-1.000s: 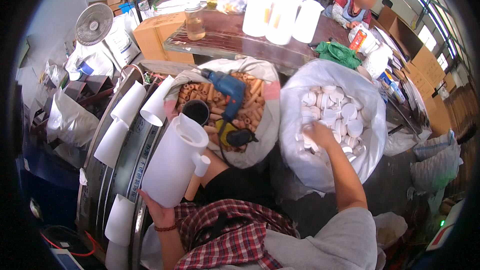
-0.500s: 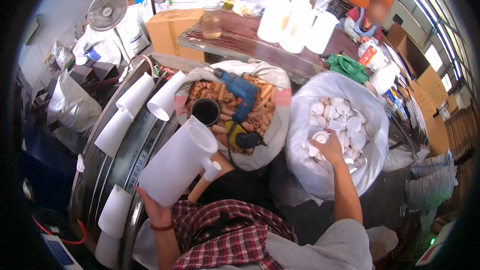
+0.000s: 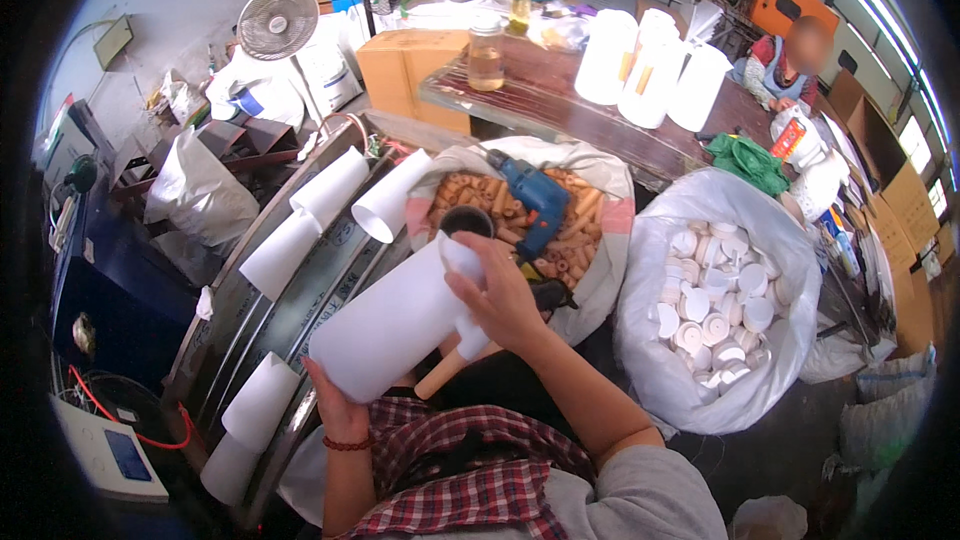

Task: The person assembles plastic jugs by drilling a hole into a wooden plug within a cylinder, wiping the exterior with a cloth, and inserting a wooden handle into the side.

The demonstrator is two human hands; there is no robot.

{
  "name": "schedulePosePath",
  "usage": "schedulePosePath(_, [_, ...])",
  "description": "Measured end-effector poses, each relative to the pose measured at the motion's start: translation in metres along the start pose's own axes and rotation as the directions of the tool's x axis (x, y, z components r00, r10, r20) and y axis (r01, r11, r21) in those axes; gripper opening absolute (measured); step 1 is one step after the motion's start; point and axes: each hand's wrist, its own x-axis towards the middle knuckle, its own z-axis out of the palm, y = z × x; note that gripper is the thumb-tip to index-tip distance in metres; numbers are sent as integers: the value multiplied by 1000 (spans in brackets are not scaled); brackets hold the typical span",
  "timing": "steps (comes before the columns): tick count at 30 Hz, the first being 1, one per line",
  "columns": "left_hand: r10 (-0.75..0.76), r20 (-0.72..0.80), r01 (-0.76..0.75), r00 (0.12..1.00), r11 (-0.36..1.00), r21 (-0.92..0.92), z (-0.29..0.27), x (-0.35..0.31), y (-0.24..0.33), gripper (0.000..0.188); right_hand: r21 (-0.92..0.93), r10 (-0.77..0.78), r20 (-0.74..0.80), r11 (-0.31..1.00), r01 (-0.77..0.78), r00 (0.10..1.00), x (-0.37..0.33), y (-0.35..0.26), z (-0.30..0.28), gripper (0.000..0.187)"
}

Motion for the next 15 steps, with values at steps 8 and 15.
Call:
schedulePosePath(8, [-59, 24, 61, 998, 992, -107, -25, 3, 4, 63, 347, -171, 231, 934, 84, 958, 5, 11, -11, 38])
schedulePosePath(15, [-74, 69, 80, 995, 992, -95, -27, 5, 12, 61, 72, -222, 522, 973, 217, 824, 28, 0, -50, 35])
